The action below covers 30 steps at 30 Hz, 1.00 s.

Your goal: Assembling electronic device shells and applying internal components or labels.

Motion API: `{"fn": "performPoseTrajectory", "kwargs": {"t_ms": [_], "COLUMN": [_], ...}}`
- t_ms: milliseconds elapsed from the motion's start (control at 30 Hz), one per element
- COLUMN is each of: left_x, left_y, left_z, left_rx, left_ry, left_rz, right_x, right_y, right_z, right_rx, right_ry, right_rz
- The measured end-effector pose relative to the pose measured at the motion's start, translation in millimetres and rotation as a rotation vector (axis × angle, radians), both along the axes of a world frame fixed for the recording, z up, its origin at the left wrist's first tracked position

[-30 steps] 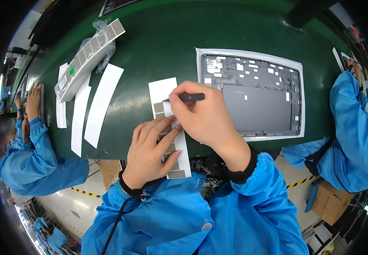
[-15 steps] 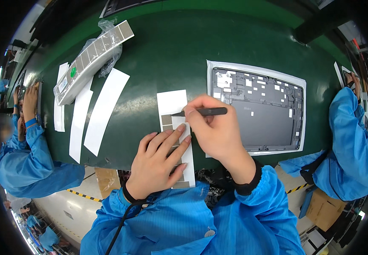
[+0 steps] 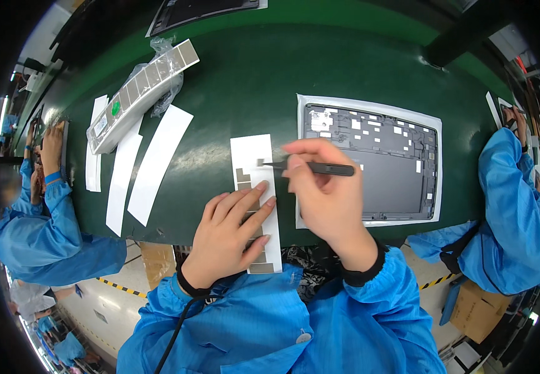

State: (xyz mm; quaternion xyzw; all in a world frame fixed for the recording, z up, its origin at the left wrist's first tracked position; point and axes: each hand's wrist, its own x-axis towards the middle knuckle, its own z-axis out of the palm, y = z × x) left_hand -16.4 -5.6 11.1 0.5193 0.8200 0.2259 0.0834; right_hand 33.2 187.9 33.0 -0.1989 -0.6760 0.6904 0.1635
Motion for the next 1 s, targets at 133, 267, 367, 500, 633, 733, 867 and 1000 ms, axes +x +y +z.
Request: {"fn": "performPoseTrajectory", "kwargs": {"t_ms": [133, 267, 367, 500, 633, 733, 867, 1000], "left_x": [-11, -35, -47, -64, -76, -75, -77, -74], "left_y": [1, 15, 29, 58, 95, 106, 111, 111], "left_z": [11, 23, 38, 49, 25, 8, 3, 4], "left_rx": [-0.107, -0.217, -0.161, -0.098, 0.017, 0.08, 0.106, 0.098], "left_ry": [0.043, 0.191, 0.234, 0.12, 0.001, -0.047, -0.097, -0.089], "left_rz": [0.061, 0.015, -0.026, -0.064, 0.066, 0.122, 0.125, 0.128], "right_x": [16, 20, 15, 10, 10, 9, 11, 9], "right_y": [36, 57, 62, 64, 65, 65, 68, 67], "right_z": [-4, -20, -27, -27, -29, -30, -32, -31], "right_rx": [0.041, -0.037, -0.06, -0.045, -0.045, -0.036, -0.002, -0.01], "right_ry": [-0.031, -0.004, 0.044, 0.027, 0.018, 0.007, -0.005, 0.001], "right_rz": [-0.157, -0.172, -0.146, -0.129, -0.095, -0.089, -0.088, -0.085]}}
